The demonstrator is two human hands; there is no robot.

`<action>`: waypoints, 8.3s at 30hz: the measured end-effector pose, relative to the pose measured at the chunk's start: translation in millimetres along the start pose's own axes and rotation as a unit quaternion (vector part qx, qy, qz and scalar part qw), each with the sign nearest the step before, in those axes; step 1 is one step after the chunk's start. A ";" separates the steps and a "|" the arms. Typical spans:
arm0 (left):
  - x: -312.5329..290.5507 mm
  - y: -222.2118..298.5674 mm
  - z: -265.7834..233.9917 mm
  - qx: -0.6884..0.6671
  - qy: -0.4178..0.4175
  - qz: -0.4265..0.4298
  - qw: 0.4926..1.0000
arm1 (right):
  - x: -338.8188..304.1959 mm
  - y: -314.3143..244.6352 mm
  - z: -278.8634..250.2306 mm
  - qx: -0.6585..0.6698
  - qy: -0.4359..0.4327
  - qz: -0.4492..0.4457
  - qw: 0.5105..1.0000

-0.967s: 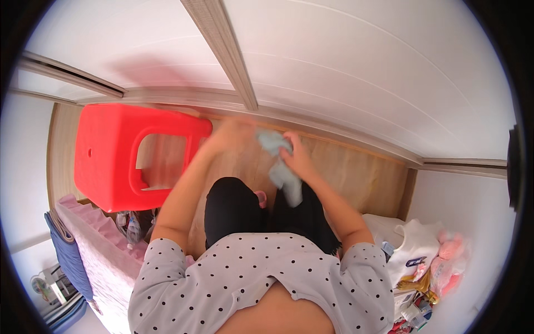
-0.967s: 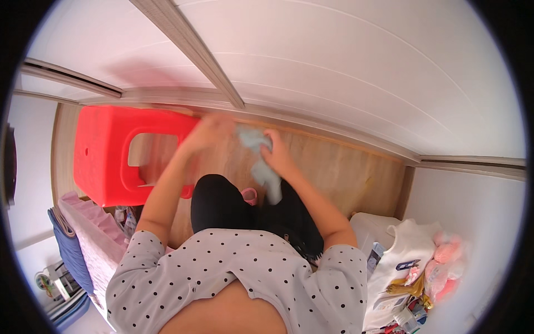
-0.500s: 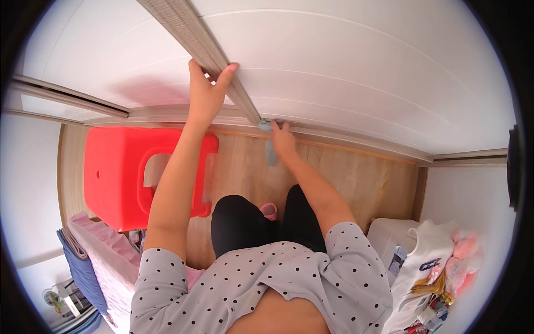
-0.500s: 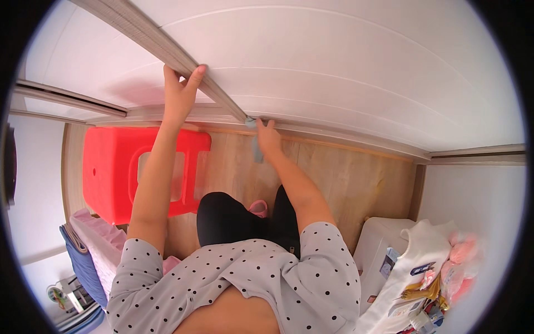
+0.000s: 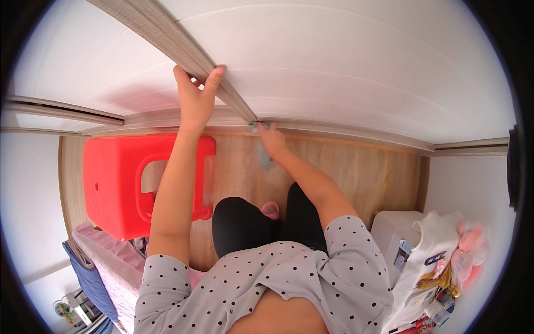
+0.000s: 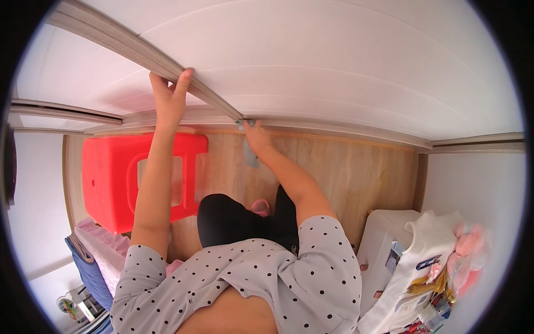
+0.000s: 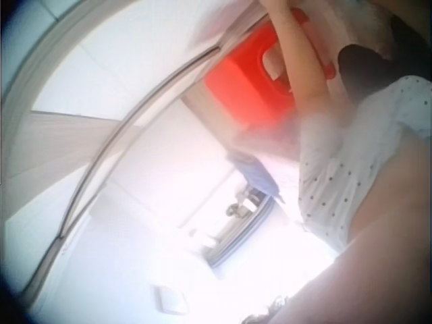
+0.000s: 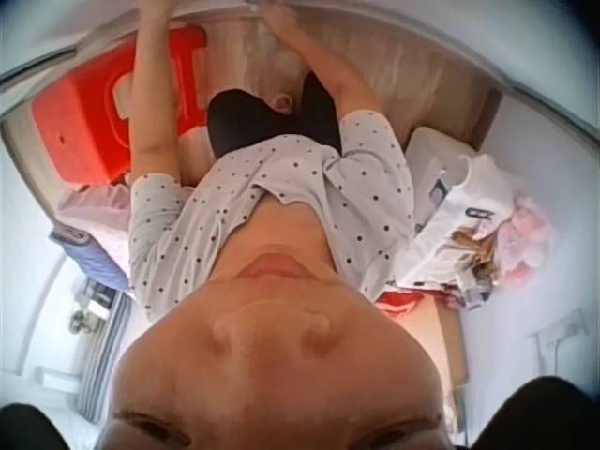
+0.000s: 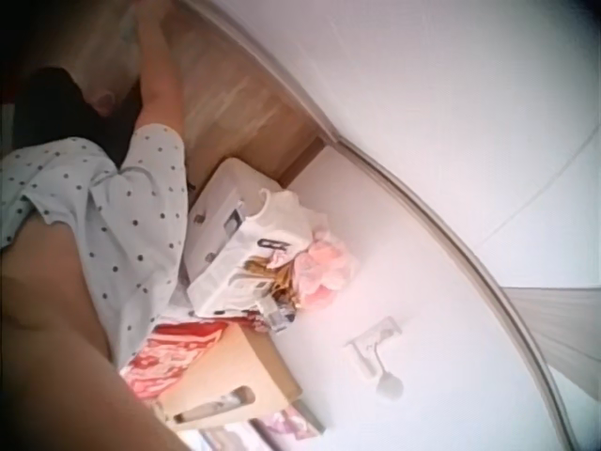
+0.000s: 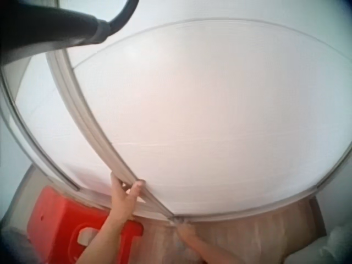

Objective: The person wipes the exterior surface of a white sliding closet door using a light blue cloth. They systematically clean the door panels and the vertical frame, occasionally opening the door to wipe the interior edge. The person uses a red plastic stool to reach higher areas.

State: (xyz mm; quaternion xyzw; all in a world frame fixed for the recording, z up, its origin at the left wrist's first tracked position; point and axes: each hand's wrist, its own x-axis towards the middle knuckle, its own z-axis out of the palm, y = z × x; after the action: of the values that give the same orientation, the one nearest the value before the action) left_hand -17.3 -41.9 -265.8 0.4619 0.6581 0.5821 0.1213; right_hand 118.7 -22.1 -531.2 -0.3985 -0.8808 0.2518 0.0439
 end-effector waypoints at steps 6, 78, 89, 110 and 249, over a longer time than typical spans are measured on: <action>-0.6 0.5 2.2 0.005 0.006 0.004 1.000 | -2.7 -9.4 -11.8 0.107 0.019 0.060 0.992; 23.6 -51.5 -78.0 0.164 0.090 -0.075 0.979 | -214.9 462.9 -165.7 0.036 0.294 0.534 0.792; 32.1 -72.8 -86.2 0.145 0.137 -0.131 0.971 | -216.0 537.7 -221.6 0.057 0.335 0.615 0.712; 50.1 -88.9 -103.4 0.123 0.182 -0.187 0.958 | -170.3 595.9 -209.7 -0.024 0.368 0.585 0.722; -120.3 70.8 40.4 -0.151 -0.275 -0.027 0.949 | -173.5 -54.2 -285.7 0.800 0.039 0.097 0.591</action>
State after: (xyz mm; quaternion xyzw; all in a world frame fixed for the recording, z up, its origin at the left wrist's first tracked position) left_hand 109.3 -112.9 -260.9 0.5620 0.5162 0.5216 0.3815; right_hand 279.0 -61.1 -235.5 -0.2959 -0.2791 0.8418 0.3548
